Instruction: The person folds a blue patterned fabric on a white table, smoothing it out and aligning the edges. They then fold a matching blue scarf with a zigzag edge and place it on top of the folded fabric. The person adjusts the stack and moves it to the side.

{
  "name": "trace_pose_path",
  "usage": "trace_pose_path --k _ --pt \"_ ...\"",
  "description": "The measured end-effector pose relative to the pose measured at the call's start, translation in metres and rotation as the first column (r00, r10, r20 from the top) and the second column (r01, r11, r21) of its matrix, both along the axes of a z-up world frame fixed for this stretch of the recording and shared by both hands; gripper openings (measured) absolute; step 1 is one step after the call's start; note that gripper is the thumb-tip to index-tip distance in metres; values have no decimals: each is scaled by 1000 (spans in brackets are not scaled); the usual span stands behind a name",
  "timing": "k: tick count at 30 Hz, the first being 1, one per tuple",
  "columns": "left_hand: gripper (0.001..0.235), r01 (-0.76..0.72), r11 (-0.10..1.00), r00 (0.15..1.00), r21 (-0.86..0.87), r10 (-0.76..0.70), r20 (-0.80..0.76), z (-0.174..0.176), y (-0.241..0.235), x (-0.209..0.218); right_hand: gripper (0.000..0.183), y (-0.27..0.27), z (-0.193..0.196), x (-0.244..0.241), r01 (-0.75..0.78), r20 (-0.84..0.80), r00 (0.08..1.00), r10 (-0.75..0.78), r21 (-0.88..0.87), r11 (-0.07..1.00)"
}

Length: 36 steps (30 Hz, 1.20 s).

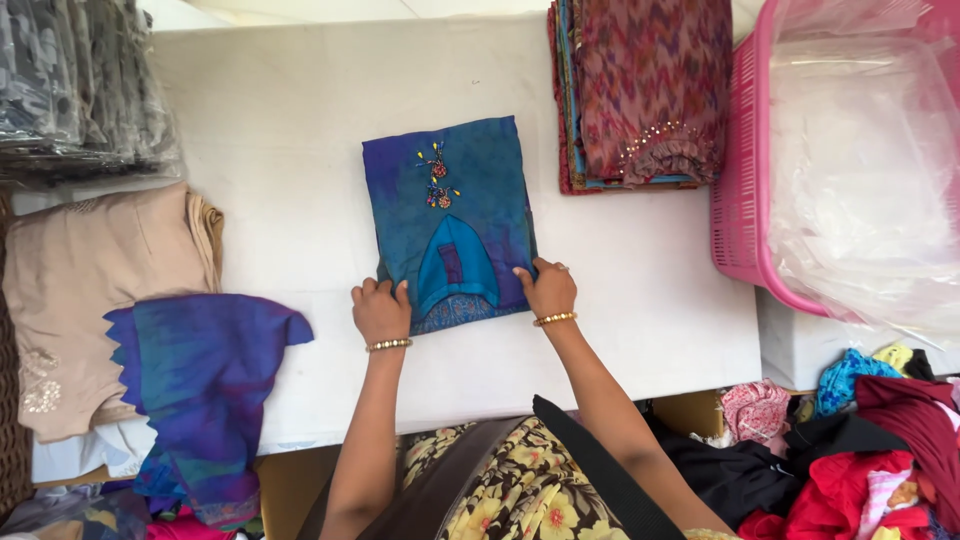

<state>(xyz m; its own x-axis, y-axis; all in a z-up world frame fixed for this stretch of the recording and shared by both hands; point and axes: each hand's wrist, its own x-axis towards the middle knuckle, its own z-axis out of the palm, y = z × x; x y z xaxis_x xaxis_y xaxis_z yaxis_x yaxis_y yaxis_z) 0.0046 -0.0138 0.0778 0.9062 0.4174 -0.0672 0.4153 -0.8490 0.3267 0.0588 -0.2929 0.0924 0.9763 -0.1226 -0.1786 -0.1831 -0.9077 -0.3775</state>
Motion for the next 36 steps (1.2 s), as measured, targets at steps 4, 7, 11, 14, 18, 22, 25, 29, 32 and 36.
trace_pose_path --k 4,7,11,14,18,22,25,29,32,36 --pt "26 -92 971 993 -222 106 52 -6 3 3 38 -12 4 7 104 -99 991 -91 127 987" --pt "26 -236 868 968 -437 250 -26 -17 6 -5 34 -27 -19 1 386 -231 920 -316 404 829" --pt "21 -279 824 958 -493 278 -77 -72 13 -13 25 -34 -66 1 482 -277 876 -395 541 689" --pt "24 -256 804 960 -537 276 -46 -79 12 -25 24 -31 -65 -6 504 -292 863 -412 518 691" --pt "34 -137 949 988 -284 153 35 -61 11 -23 31 -32 -67 -4 423 -324 887 -330 282 861" --pt "41 -89 964 978 -251 132 159 -57 12 -13 37 -25 -35 4 326 -215 937 -275 262 908" --pt "48 -168 881 952 -442 261 160 -71 12 0 45 -14 -17 10 273 -200 955 -217 318 908" --pt "40 -261 821 933 -507 349 84 -82 13 10 47 -13 -55 17 193 -63 981 -182 294 936" --pt "46 -288 833 932 -471 357 61 -60 9 17 50 -11 -65 20 161 47 983 -180 266 950" --pt "57 -312 865 947 -393 317 -53 -38 8 39 62 1 -47 35 248 -50 968 -245 315 916"
